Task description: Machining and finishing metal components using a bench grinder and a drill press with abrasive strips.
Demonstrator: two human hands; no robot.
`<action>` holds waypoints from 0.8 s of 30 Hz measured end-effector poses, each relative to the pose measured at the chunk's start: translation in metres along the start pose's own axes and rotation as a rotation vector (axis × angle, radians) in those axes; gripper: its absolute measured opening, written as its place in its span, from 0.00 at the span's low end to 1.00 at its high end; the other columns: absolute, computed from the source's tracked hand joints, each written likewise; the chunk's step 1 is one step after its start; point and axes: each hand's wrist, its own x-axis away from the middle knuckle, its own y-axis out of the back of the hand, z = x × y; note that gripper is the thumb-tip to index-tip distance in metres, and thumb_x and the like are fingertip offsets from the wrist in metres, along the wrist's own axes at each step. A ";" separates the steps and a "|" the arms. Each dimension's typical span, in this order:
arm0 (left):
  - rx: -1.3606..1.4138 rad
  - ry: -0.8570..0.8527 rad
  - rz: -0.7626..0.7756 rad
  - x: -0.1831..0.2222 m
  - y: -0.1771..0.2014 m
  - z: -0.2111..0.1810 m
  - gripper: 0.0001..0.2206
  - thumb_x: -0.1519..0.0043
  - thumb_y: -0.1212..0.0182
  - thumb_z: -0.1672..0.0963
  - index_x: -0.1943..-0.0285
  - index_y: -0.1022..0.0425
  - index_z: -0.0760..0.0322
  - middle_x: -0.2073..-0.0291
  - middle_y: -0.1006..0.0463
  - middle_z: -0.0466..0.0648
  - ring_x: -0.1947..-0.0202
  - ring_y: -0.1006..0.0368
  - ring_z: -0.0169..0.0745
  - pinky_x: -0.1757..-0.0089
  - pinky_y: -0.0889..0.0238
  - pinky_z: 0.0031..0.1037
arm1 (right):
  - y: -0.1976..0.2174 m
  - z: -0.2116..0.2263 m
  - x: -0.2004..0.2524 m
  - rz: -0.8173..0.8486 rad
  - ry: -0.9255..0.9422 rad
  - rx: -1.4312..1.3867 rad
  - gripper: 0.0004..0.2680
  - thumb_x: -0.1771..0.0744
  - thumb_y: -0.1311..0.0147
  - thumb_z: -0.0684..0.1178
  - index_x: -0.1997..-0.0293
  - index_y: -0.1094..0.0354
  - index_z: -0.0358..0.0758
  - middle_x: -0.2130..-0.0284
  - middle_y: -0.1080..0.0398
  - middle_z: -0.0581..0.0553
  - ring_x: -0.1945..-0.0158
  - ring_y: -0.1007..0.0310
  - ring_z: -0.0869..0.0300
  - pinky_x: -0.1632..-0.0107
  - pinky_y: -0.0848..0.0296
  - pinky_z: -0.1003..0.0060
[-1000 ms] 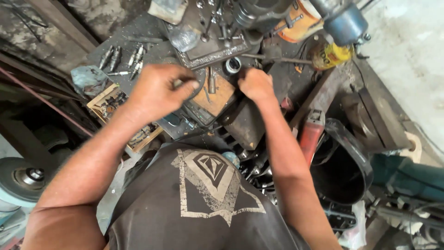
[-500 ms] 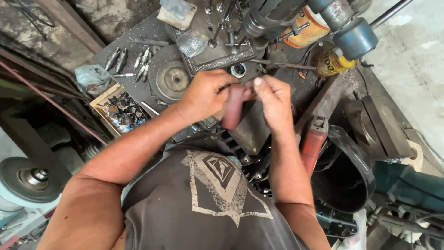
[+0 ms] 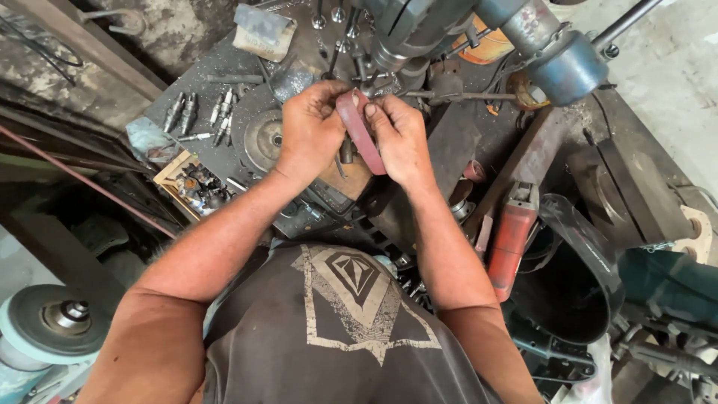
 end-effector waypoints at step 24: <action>0.120 0.157 0.106 -0.014 0.006 0.007 0.12 0.24 0.33 0.62 0.62 0.19 0.78 0.78 0.19 0.61 0.88 0.23 0.42 0.84 0.26 0.30 | -0.004 -0.025 -0.008 -0.034 0.014 -0.169 0.13 0.25 0.36 0.45 0.70 0.23 0.38 0.84 0.36 0.49 0.74 0.39 0.65 0.69 0.37 0.66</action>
